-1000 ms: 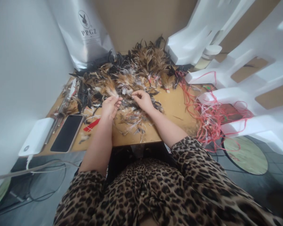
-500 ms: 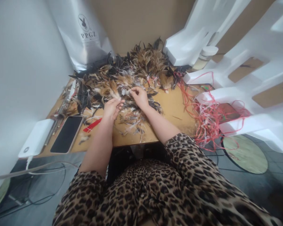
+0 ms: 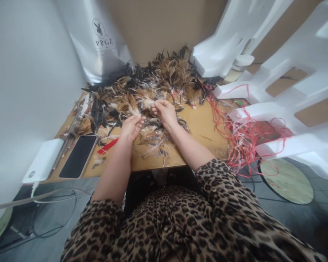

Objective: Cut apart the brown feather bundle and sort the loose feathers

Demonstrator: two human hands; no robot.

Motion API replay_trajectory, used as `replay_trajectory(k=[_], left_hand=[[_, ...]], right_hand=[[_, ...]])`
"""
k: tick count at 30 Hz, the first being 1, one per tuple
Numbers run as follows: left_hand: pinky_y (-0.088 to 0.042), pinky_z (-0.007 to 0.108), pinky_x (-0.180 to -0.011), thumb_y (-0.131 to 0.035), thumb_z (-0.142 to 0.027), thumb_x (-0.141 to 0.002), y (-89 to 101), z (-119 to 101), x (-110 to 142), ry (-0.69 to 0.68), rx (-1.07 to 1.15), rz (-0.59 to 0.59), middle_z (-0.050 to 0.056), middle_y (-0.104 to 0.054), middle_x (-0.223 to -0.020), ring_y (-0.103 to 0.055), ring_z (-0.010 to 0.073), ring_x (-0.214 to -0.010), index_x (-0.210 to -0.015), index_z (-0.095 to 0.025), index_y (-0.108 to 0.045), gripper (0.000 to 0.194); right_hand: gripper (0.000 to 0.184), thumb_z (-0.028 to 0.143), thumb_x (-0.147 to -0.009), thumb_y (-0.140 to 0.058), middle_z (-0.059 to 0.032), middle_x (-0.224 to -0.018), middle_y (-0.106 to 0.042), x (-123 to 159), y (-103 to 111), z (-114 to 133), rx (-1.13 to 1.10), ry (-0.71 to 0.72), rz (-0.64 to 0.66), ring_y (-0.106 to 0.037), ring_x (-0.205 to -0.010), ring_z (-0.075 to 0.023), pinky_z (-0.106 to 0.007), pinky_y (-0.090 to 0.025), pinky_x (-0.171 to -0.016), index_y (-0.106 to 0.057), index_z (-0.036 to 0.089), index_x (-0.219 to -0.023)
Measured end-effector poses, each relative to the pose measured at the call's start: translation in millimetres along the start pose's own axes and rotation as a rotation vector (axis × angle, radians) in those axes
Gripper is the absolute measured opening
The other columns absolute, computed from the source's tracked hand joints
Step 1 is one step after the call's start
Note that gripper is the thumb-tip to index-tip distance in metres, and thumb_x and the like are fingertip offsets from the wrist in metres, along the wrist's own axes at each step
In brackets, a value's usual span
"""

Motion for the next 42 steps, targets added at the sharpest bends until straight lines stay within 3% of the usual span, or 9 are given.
replay_trajectory(k=[4,7,12,15,17,23,31,36,42], left_hand=[[-0.042,0.010,-0.042,-0.061,-0.007,-0.077,0.8,0,-1,0.020,0.052,0.053,0.005,-0.068,-0.068,-0.058,0.0046,-0.050,-0.070,-0.011,-0.059,0.008],[-0.042,0.011,-0.043,-0.060,-0.006,-0.076,0.3,0,-1,0.023,0.058,0.082,0.005,-0.069,-0.069,-0.060,0.0056,-0.052,-0.074,-0.010,-0.061,0.005],[-0.038,0.011,-0.039,-0.058,-0.001,-0.073,0.5,-2,-2,-0.012,0.076,-0.002,0.001,-0.063,-0.058,-0.058,0.0059,-0.047,-0.071,-0.012,-0.059,0.010],[-0.037,0.011,-0.039,-0.059,-0.003,-0.072,2.0,-1,-4,-0.032,0.078,-0.005,0.000,-0.063,-0.057,-0.058,0.0059,-0.047,-0.070,-0.012,-0.058,0.010],[-0.038,0.012,-0.039,-0.061,-0.004,-0.073,3.7,0,-5,-0.036,0.069,-0.002,0.000,-0.064,-0.059,-0.058,0.0061,-0.048,-0.071,-0.012,-0.059,0.008],[-0.038,0.012,-0.040,-0.068,-0.012,-0.072,4.6,2,-4,-0.018,0.036,0.003,0.003,-0.067,-0.066,-0.057,0.0055,-0.049,-0.071,-0.012,-0.059,0.009],[-0.038,0.011,-0.039,-0.067,-0.010,-0.073,3.2,2,-3,0.025,0.075,-0.032,0.002,-0.067,-0.068,-0.057,0.0044,-0.049,-0.073,-0.012,-0.058,0.009],[-0.038,0.010,-0.040,-0.068,-0.012,-0.072,4.0,6,-5,0.033,0.059,-0.011,0.002,-0.067,-0.068,-0.057,0.0040,-0.049,-0.073,-0.013,-0.059,0.010],[-0.037,0.012,-0.039,-0.070,-0.011,-0.067,3.6,14,-8,-0.017,0.015,0.034,-0.001,-0.062,-0.059,-0.058,0.0055,-0.047,-0.070,-0.012,-0.059,0.012]], right_hand=[[0.014,0.020,-0.071,-0.066,0.0019,-0.074,-0.068,16,-10,-1,-0.267,-0.194,0.093,-0.061,-0.065,-0.0067,-0.018,-0.049,-0.060,-0.055,0.019,-0.080],[0.012,0.020,-0.070,-0.067,0.0022,-0.069,-0.067,21,-13,-10,-0.163,-0.229,0.131,-0.059,-0.060,-0.0063,-0.017,-0.047,-0.057,-0.058,0.018,-0.078],[0.006,0.020,-0.068,-0.065,0.0025,-0.061,-0.063,21,-8,-11,0.417,0.116,0.210,-0.050,-0.053,-0.0058,-0.019,-0.040,-0.055,-0.065,0.014,-0.071],[0.010,0.023,-0.068,-0.065,0.0017,-0.064,-0.064,22,-6,-8,0.584,0.223,0.250,-0.051,-0.058,-0.0071,-0.021,-0.040,-0.060,-0.066,0.014,-0.070],[0.013,0.027,-0.068,-0.065,0.0024,-0.062,-0.062,22,-7,-7,0.519,0.165,0.251,-0.049,-0.055,-0.0065,-0.020,-0.039,-0.056,-0.065,0.014,-0.070],[0.027,0.035,-0.061,-0.073,0.0046,-0.062,-0.057,22,-10,-11,-0.056,-0.167,0.160,-0.040,-0.046,-0.0027,-0.016,-0.028,-0.041,-0.059,0.016,-0.073],[0.019,0.029,-0.070,-0.068,0.0065,-0.064,-0.056,14,1,2,-0.348,-0.239,0.013,-0.043,-0.047,-0.0029,-0.015,-0.036,-0.042,-0.052,0.020,-0.076],[0.020,0.030,-0.067,-0.070,0.0068,-0.058,-0.054,20,-4,-5,-0.164,-0.208,0.043,-0.041,-0.045,-0.0032,-0.016,-0.034,-0.041,-0.055,0.019,-0.075],[0.017,0.031,-0.068,-0.066,0.0042,-0.060,-0.060,30,-17,-20,0.232,0.005,0.100,-0.045,-0.049,-0.0043,-0.018,-0.039,-0.052,-0.062,0.015,-0.072]])
Point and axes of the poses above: each hand's wrist, its own x-axis away from the middle knuckle, its own y-axis out of the back of the hand, z = x × y, the point moved 2 cm from there along -x, towards the middle knuckle
